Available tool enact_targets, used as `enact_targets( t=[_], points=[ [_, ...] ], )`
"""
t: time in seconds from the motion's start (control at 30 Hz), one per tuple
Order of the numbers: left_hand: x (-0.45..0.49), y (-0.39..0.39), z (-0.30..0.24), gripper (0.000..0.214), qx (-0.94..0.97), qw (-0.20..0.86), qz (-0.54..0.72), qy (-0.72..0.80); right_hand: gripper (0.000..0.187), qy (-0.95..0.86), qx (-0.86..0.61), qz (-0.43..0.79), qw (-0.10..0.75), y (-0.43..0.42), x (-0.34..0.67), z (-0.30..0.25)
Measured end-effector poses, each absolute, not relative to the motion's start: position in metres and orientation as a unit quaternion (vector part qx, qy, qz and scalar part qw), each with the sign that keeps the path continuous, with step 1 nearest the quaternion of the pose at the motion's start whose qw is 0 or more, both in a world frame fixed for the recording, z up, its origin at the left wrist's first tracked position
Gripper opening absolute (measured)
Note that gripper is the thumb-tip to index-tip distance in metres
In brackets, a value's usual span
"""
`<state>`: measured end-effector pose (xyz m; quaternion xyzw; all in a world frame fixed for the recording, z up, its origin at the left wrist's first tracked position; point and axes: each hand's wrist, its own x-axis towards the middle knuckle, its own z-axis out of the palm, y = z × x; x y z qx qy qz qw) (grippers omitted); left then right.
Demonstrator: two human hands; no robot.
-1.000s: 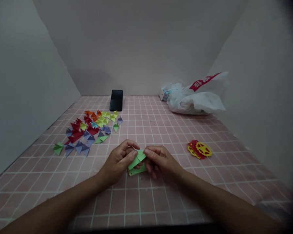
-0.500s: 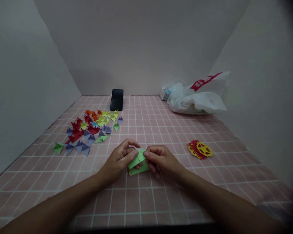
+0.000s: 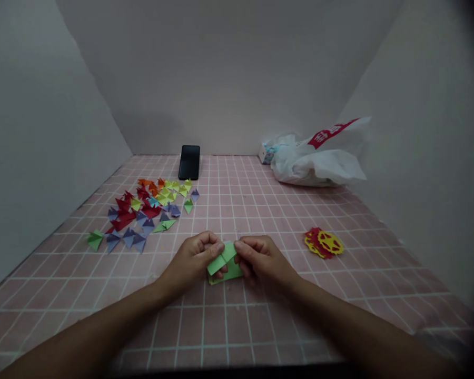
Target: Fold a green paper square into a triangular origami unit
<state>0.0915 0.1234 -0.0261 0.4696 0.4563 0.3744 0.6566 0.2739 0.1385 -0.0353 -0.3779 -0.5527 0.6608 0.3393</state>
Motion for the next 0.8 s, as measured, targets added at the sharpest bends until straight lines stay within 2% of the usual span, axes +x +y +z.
enact_targets(
  t=[0.3, 0.8],
  points=[
    [0.092, 0.125, -0.0261, 0.036, 0.421, 0.668, 0.395, 0.47, 0.018, -0.528, -0.372, 0.672, 0.362, 0.1393, 0.2743, -0.0323],
    [0.0922, 0.1266, -0.0288, 0.038, 0.438, 0.666, 0.38, 0.47, 0.016, -0.526, -0.399, 0.653, 0.371, 0.1385, 0.2721, -0.0318]
  ],
)
